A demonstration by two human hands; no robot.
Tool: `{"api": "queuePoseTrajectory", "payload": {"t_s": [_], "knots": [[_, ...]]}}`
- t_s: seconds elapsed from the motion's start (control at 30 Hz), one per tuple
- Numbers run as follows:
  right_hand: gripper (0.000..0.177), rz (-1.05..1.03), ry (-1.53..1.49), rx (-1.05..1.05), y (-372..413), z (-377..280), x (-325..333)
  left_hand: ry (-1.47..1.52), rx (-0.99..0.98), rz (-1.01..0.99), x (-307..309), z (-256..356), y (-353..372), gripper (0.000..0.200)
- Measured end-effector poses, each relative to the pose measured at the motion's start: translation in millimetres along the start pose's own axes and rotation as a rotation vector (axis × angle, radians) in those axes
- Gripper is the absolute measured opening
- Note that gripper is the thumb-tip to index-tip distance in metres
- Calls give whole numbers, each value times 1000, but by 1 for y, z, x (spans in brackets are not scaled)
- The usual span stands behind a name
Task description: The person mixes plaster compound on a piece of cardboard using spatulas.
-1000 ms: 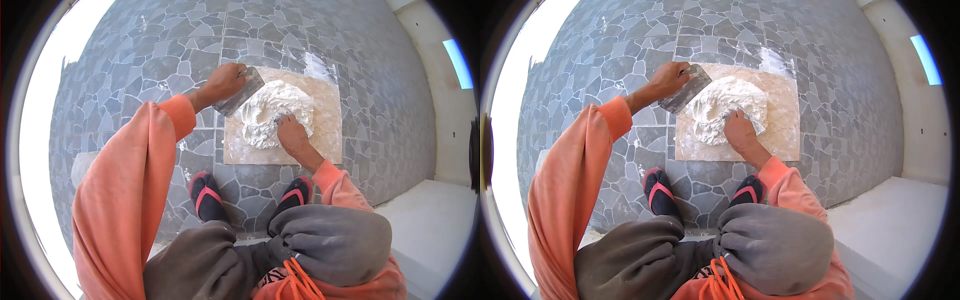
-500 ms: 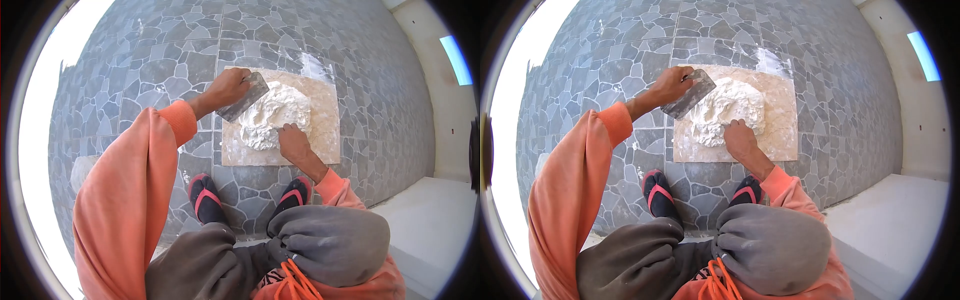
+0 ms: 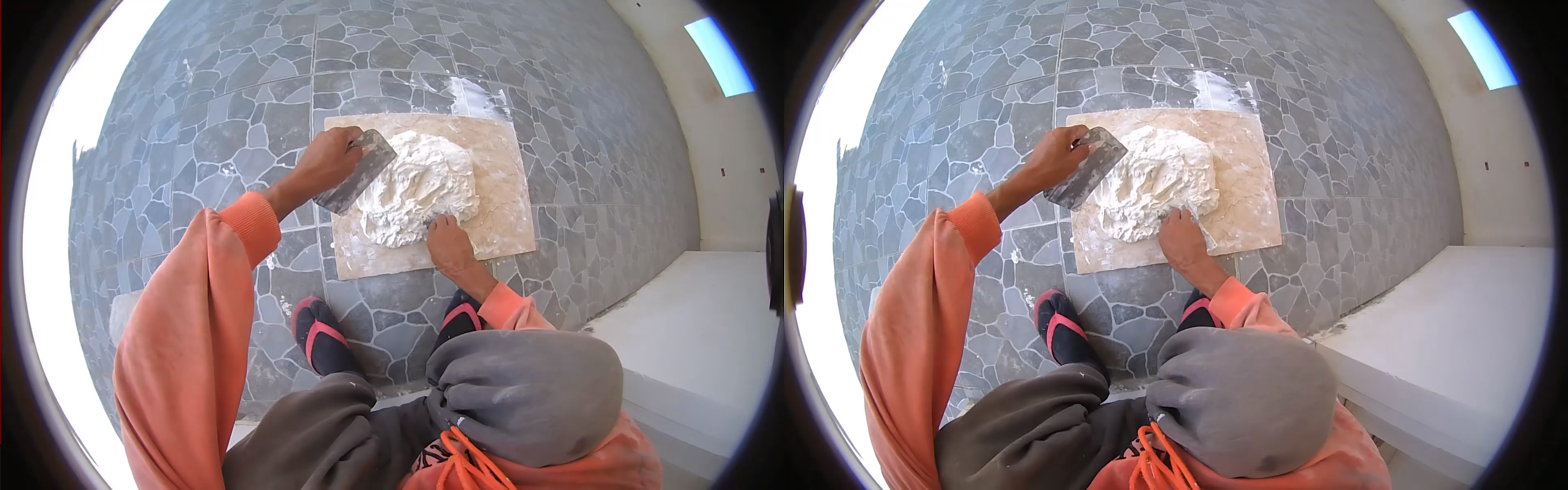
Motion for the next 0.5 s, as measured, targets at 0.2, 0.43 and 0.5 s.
{"api": "queuePoseTrajectory", "payload": {"t_s": [0.2, 0.43, 0.5], "knots": [[22, 104, -136, -108, 23, 21, 32, 8, 20, -20, -1, 3, 2, 24], [23, 6, -150, 19, 22, 12, 5, 1, -11, 12, -3, 6, 1, 23], [23, 95, -185, -54, 18, 30, 32, -15, 7, -10, -3, 6, 1, 23]]}}
Point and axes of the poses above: each hand's wrist, its own y-axis away from the middle knuckle, its own x-axis out of the back of the hand, z = x × y, the point moved 7 cm from there along -y, towards the middle knuckle, and after that the axes turned 5 degrees about -z, right-handed, at the moved point
